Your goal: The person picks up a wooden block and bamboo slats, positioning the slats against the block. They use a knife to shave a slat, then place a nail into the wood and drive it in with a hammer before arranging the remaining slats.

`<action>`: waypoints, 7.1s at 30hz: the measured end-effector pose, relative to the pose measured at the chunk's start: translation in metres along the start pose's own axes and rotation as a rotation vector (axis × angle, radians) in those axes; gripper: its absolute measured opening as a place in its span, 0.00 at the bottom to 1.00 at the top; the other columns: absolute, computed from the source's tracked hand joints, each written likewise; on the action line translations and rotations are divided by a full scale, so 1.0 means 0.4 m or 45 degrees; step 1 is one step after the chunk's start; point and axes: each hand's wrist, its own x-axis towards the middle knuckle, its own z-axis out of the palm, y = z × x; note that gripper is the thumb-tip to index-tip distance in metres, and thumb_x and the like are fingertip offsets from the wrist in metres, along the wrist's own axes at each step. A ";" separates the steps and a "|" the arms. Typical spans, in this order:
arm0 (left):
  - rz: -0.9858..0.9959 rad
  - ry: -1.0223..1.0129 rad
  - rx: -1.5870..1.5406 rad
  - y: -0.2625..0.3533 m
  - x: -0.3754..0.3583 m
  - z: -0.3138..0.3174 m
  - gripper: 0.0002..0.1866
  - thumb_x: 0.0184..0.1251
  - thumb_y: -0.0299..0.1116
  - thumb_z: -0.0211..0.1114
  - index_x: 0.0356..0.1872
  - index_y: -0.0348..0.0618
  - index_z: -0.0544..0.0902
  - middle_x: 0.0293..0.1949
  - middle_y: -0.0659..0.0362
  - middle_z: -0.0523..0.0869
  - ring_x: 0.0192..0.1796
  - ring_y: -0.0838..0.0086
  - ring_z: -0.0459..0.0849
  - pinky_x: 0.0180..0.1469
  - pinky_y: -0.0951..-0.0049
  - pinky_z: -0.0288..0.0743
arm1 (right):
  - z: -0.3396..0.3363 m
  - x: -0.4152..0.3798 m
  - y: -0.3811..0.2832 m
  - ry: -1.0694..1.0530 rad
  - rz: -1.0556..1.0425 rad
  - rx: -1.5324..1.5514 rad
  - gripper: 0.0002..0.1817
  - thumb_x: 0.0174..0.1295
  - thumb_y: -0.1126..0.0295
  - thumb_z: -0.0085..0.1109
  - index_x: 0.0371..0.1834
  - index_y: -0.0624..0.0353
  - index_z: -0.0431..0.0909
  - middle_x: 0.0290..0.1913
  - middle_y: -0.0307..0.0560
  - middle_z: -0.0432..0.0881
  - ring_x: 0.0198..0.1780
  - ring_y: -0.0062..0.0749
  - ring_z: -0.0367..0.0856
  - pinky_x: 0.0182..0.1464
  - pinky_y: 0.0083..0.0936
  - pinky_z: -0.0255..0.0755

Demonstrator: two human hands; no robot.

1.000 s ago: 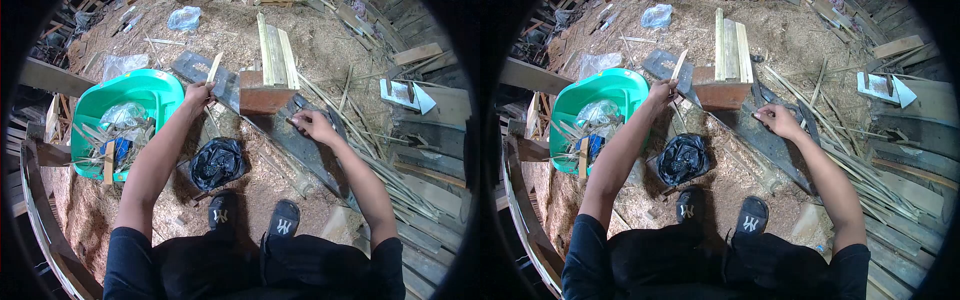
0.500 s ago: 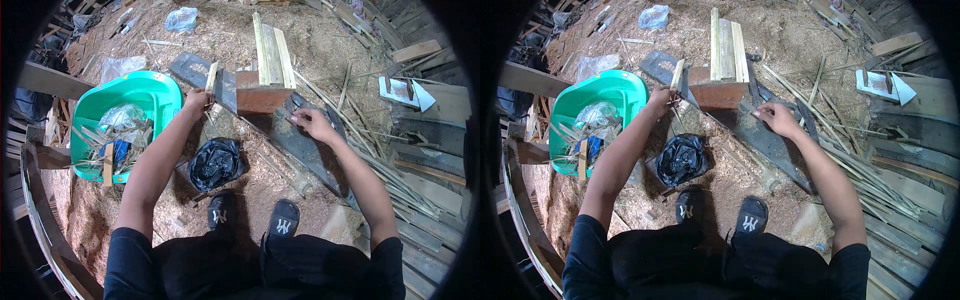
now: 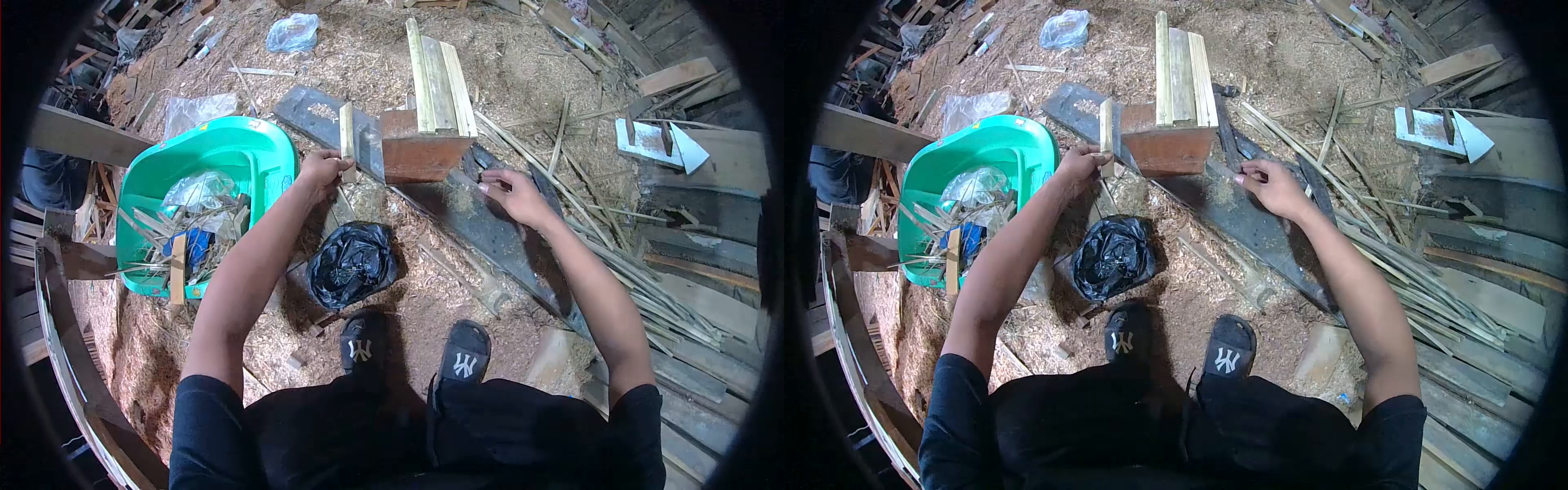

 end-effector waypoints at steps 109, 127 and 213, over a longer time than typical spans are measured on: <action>0.523 -0.658 0.516 0.081 -0.180 0.627 0.18 0.84 0.41 0.61 0.60 0.39 0.87 0.41 0.60 0.92 0.39 0.82 0.86 0.41 0.78 0.81 | -0.035 -0.159 0.060 0.705 0.043 0.078 0.13 0.67 0.65 0.69 0.45 0.64 0.89 0.34 0.59 0.89 0.35 0.49 0.91 0.41 0.38 0.80; 0.619 -0.555 0.367 0.148 -0.384 0.532 0.14 0.78 0.34 0.69 0.45 0.29 0.83 0.30 0.58 0.89 0.30 0.81 0.87 0.31 0.78 0.78 | 0.001 -0.284 0.082 0.683 -0.146 -0.001 0.09 0.68 0.70 0.66 0.45 0.63 0.88 0.42 0.56 0.89 0.41 0.53 0.87 0.46 0.41 0.80; 1.240 -0.123 0.365 -0.013 -0.332 0.630 0.17 0.90 0.40 0.45 0.43 0.38 0.74 0.30 0.63 0.78 0.23 0.86 0.73 0.24 0.82 0.67 | 0.225 -0.380 -0.004 0.647 0.310 0.322 0.16 0.78 0.58 0.55 0.44 0.63 0.72 0.24 0.62 0.83 0.33 0.60 0.90 0.31 0.50 0.79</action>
